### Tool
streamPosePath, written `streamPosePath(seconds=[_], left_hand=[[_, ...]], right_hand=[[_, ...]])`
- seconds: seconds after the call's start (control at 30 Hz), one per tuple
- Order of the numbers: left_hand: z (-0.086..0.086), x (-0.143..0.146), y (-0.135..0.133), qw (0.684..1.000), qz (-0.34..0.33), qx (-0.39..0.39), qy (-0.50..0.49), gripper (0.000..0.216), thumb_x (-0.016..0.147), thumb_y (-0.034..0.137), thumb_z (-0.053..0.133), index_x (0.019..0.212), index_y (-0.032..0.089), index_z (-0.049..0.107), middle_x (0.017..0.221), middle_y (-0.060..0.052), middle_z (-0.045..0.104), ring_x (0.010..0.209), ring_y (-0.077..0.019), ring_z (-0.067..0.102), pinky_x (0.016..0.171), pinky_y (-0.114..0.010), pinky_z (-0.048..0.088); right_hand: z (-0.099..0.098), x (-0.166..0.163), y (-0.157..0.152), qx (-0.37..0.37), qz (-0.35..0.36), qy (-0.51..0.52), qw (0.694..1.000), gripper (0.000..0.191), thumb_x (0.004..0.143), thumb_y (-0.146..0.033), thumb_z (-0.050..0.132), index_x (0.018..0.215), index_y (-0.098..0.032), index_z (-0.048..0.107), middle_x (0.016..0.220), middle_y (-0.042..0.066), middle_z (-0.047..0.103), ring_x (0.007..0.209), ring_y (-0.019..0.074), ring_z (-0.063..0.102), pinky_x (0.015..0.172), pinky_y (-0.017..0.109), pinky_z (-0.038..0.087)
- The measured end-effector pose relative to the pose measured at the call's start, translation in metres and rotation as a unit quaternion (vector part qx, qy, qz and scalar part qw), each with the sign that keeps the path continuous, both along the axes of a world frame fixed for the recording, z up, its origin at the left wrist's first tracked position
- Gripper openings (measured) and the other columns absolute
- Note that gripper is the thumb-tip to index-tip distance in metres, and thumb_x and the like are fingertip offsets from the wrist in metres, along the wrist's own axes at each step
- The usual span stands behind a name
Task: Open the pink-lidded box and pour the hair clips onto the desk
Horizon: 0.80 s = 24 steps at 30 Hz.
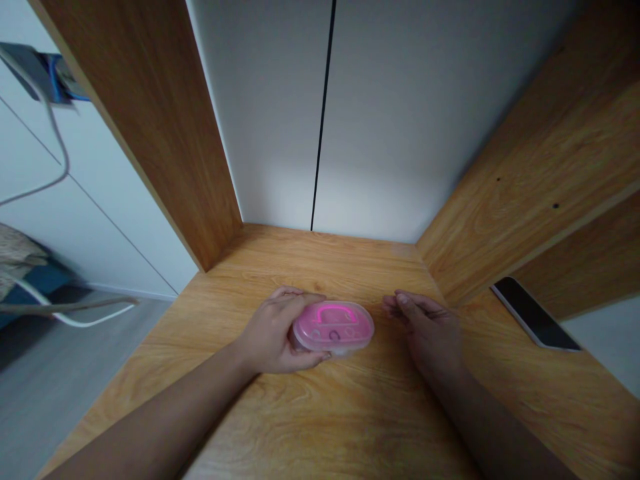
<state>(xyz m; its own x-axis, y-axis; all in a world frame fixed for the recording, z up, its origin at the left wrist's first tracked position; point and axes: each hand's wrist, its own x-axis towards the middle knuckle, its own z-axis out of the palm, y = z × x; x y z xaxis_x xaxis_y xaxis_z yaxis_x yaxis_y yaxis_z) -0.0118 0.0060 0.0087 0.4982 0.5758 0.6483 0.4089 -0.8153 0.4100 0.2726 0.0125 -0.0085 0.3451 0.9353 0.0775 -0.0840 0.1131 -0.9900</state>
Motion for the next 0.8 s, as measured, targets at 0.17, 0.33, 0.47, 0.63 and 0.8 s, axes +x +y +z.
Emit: streamPosePath(seconds=[0.17, 0.33, 0.47, 0.63, 0.8], left_hand=[[0.0, 0.0, -0.001, 1.0, 0.002, -0.007, -0.001, 0.069, 0.072, 0.053, 0.075, 0.129, 0.021, 0.052, 0.117, -0.013, 0.072, 0.103, -0.0278, 0.071, 0.097, -0.044, 0.051], [0.001, 0.001, -0.001, 1.0, 0.005, -0.008, -0.006, 0.068, 0.073, 0.055, 0.073, 0.128, 0.021, 0.054, 0.115, -0.013, 0.073, 0.1, -0.0279, 0.071, 0.095, -0.044, 0.052], [0.001, 0.0, 0.0, 1.0, 0.007, -0.013, -0.004, 0.068, 0.072, 0.054, 0.074, 0.128, 0.02, 0.054, 0.116, -0.013, 0.073, 0.1, -0.0275, 0.071, 0.095, -0.045, 0.052], [0.001, 0.0, -0.001, 0.999, 0.026, -0.028, 0.005, 0.067, 0.072, 0.053, 0.074, 0.127, 0.019, 0.056, 0.116, -0.013, 0.072, 0.102, -0.0278, 0.07, 0.095, -0.045, 0.052], [0.001, 0.003, -0.003, 0.999, 0.011, -0.033, 0.027, 0.069, 0.074, 0.054, 0.074, 0.131, 0.02, 0.053, 0.12, -0.013, 0.071, 0.106, -0.0279, 0.069, 0.099, -0.046, 0.05]], right_hand=[[0.008, -0.001, -0.005, 0.05, 0.026, -0.051, 0.997, 0.033, 0.07, -0.044, 0.086, 0.058, -0.019, 0.068, 0.056, 0.001, 0.069, 0.051, 0.013, 0.064, 0.053, 0.024, 0.056], [0.008, -0.001, -0.005, 0.05, 0.052, -0.149, 0.986, 0.027, 0.085, -0.043, 0.074, 0.077, -0.017, 0.075, 0.071, 0.006, 0.077, 0.053, 0.0144, 0.068, 0.056, 0.026, 0.059], [0.002, -0.002, -0.003, 0.109, 0.061, -0.185, 0.975, 0.027, 0.096, -0.041, 0.059, 0.1, -0.018, 0.072, 0.099, 0.011, 0.079, 0.058, 0.0147, 0.071, 0.055, 0.028, 0.059], [0.005, -0.003, -0.009, 0.182, 0.115, -0.307, 0.927, 0.032, 0.098, -0.032, 0.058, 0.128, -0.023, 0.061, 0.129, 0.012, 0.069, 0.106, 0.0223, 0.071, 0.087, 0.04, 0.06], [0.022, -0.012, -0.027, 0.324, 0.201, -0.456, 0.804, 0.049, 0.087, -0.035, 0.072, 0.132, -0.023, 0.058, 0.135, 0.014, 0.062, 0.126, 0.0288, 0.059, 0.102, 0.049, 0.053]])
